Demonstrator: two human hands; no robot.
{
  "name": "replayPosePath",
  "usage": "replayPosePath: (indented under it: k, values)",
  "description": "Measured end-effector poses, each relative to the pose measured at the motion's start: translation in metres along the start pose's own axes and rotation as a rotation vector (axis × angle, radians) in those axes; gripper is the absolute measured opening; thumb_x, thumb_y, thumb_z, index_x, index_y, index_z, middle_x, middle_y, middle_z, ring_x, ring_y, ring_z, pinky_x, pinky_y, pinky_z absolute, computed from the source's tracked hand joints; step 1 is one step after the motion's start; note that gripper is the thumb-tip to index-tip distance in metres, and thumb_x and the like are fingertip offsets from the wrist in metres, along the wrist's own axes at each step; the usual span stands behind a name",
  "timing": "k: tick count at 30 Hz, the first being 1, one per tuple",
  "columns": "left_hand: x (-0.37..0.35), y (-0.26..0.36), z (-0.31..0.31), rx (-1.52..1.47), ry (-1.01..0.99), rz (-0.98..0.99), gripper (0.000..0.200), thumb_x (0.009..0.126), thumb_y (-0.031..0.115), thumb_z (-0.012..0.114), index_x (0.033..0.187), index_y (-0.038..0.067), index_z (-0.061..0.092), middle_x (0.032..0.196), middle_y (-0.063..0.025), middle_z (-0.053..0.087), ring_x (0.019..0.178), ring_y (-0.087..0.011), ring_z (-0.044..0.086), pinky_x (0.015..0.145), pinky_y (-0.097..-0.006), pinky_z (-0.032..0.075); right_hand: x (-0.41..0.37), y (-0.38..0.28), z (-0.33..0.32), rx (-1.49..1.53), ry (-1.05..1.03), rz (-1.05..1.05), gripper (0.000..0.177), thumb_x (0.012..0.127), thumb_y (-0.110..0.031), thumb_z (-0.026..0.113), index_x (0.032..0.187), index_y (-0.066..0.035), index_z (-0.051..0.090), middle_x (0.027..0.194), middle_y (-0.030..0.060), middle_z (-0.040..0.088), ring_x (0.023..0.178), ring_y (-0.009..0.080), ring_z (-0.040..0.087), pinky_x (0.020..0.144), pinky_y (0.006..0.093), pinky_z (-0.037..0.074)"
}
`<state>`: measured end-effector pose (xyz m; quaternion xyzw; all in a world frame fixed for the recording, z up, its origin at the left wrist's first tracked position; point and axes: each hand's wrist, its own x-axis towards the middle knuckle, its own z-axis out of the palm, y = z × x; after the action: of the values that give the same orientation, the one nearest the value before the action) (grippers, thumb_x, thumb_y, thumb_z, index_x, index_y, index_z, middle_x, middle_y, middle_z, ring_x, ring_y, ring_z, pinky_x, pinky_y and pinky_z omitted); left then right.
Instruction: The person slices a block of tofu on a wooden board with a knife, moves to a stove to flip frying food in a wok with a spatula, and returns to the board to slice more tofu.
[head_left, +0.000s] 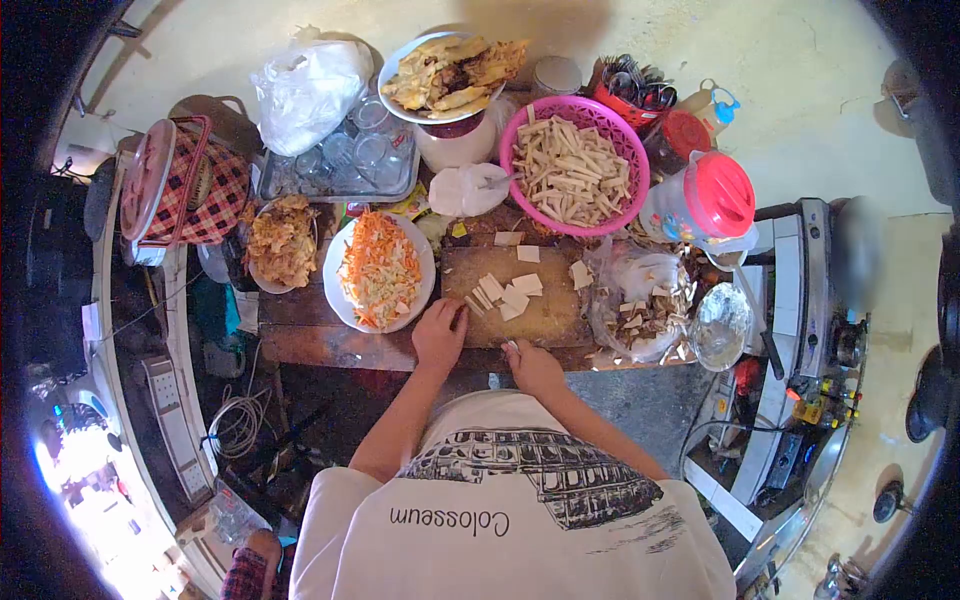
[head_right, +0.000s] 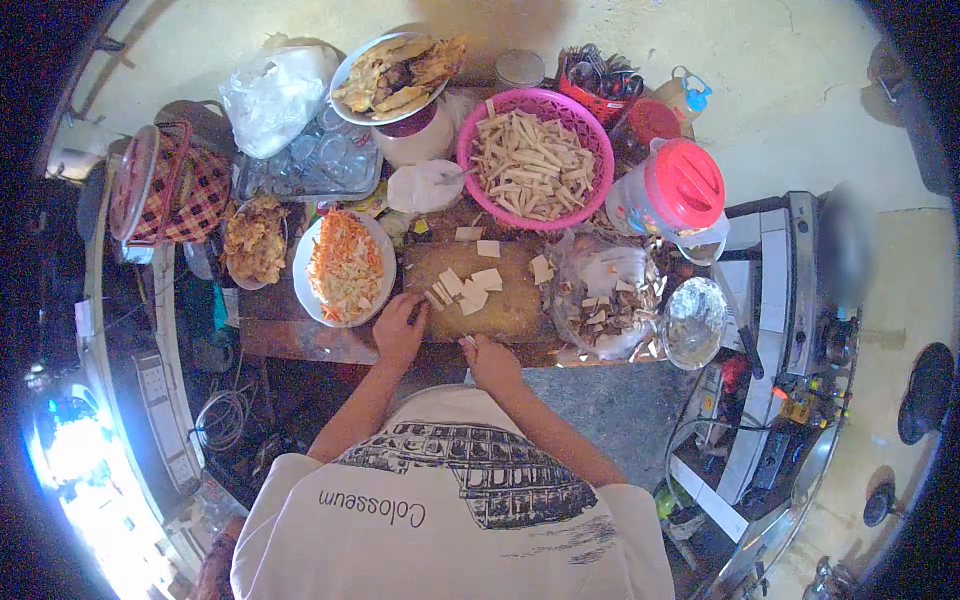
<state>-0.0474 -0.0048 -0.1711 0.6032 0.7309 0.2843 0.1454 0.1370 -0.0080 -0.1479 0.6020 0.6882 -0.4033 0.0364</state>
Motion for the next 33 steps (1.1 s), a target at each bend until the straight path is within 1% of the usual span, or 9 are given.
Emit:
replayPosePath:
  k: [6,9,12,15,21,24,27,30,33]
  values:
    - [0.009,0.006,-0.002,-0.040,0.080,0.164,0.022,0.078,0.016,0.060,0.099,0.008,0.059,0.099,-0.0123,0.058,0.094,-0.0308,0.056,0.080,-0.0404,0.045,0.003,0.005,0.010,-0.057,0.014,-0.005,0.044,0.092,-0.043,0.037,0.091,-0.001,0.052,0.073,0.0261,0.061,0.070,0.0427,0.061,0.062,0.0513,0.048]
    - [0.028,0.025,-0.003,-0.090,-0.132,0.309,0.039,0.080,0.024,0.055,0.116,0.009,0.052,0.115,-0.0147,0.053,0.108,-0.0338,0.049,0.092,-0.0447,0.038,0.002,0.002,0.008,-0.078,0.016,-0.008,0.045,0.092,-0.043,0.037,0.090,-0.001,0.052,0.072,0.0253,0.061,0.069,0.0421,0.061,0.061,0.0509,0.048]
    - [0.050,0.032,0.018,-0.070,-0.398,0.455,0.052,0.082,0.030,0.049,0.130,0.011,0.041,0.129,-0.0149,0.045,0.120,-0.0331,0.041,0.102,-0.0445,0.029,0.001,-0.002,0.005,-0.096,0.034,-0.012,0.044,0.092,-0.043,0.038,0.088,-0.001,0.052,0.072,0.0245,0.061,0.068,0.0413,0.061,0.060,0.0502,0.049]
    - [0.053,0.032,0.031,-0.008,-0.438,0.589,0.057,0.082,0.030,0.046,0.135,0.012,0.035,0.136,-0.0140,0.038,0.129,-0.0321,0.031,0.107,-0.0440,0.023,0.002,-0.001,0.004,-0.132,0.036,-0.032,0.043,0.092,-0.042,0.039,0.087,-0.001,0.051,0.070,0.0236,0.061,0.066,0.0402,0.062,0.059,0.0492,0.049]
    - [0.055,0.028,0.034,0.157,-0.478,0.643,0.059,0.082,0.031,0.045,0.136,0.013,0.033,0.139,-0.0129,0.033,0.132,-0.0321,0.026,0.110,-0.0451,0.016,0.007,0.007,0.013,-0.183,0.002,-0.046,0.043,0.092,-0.042,0.039,0.086,-0.001,0.051,0.067,0.0223,0.061,0.064,0.0392,0.062,0.057,0.0485,0.049]
    - [0.054,0.029,0.031,0.074,-0.475,0.591,0.058,0.082,0.032,0.044,0.136,0.012,0.034,0.139,-0.0125,0.034,0.132,-0.0325,0.026,0.110,-0.0458,0.014,0.007,0.004,0.011,-0.146,0.006,-0.055,0.044,0.092,-0.042,0.039,0.087,-0.001,0.051,0.068,0.0223,0.062,0.064,0.0392,0.062,0.058,0.0486,0.050]
    - [0.058,0.035,0.034,-0.082,-0.401,0.470,0.056,0.082,0.032,0.048,0.133,0.011,0.038,0.133,-0.0124,0.041,0.127,-0.0325,0.033,0.107,-0.0464,0.021,0.011,0.011,0.011,-0.083,0.018,-0.066,0.046,0.092,-0.044,0.037,0.093,0.000,0.052,0.072,0.0228,0.062,0.067,0.0390,0.063,0.060,0.0488,0.050]
    - [0.053,0.049,0.026,-0.048,-0.444,0.343,0.056,0.079,0.034,0.054,0.130,0.013,0.043,0.127,-0.0146,0.045,0.118,-0.0334,0.040,0.103,-0.0493,0.026,0.009,0.010,0.009,-0.043,-0.004,-0.006,0.048,0.092,-0.044,0.037,0.092,0.001,0.054,0.075,0.0252,0.062,0.072,0.0411,0.062,0.063,0.0504,0.049]
    - [0.051,0.057,0.018,0.127,-0.432,0.356,0.052,0.078,0.029,0.057,0.125,0.010,0.045,0.116,-0.0115,0.050,0.113,-0.0305,0.043,0.097,-0.0439,0.032,0.006,0.010,0.008,0.026,0.055,0.004,0.049,0.091,-0.043,0.039,0.087,0.002,0.057,0.075,0.0270,0.061,0.072,0.0432,0.060,0.065,0.0515,0.047]
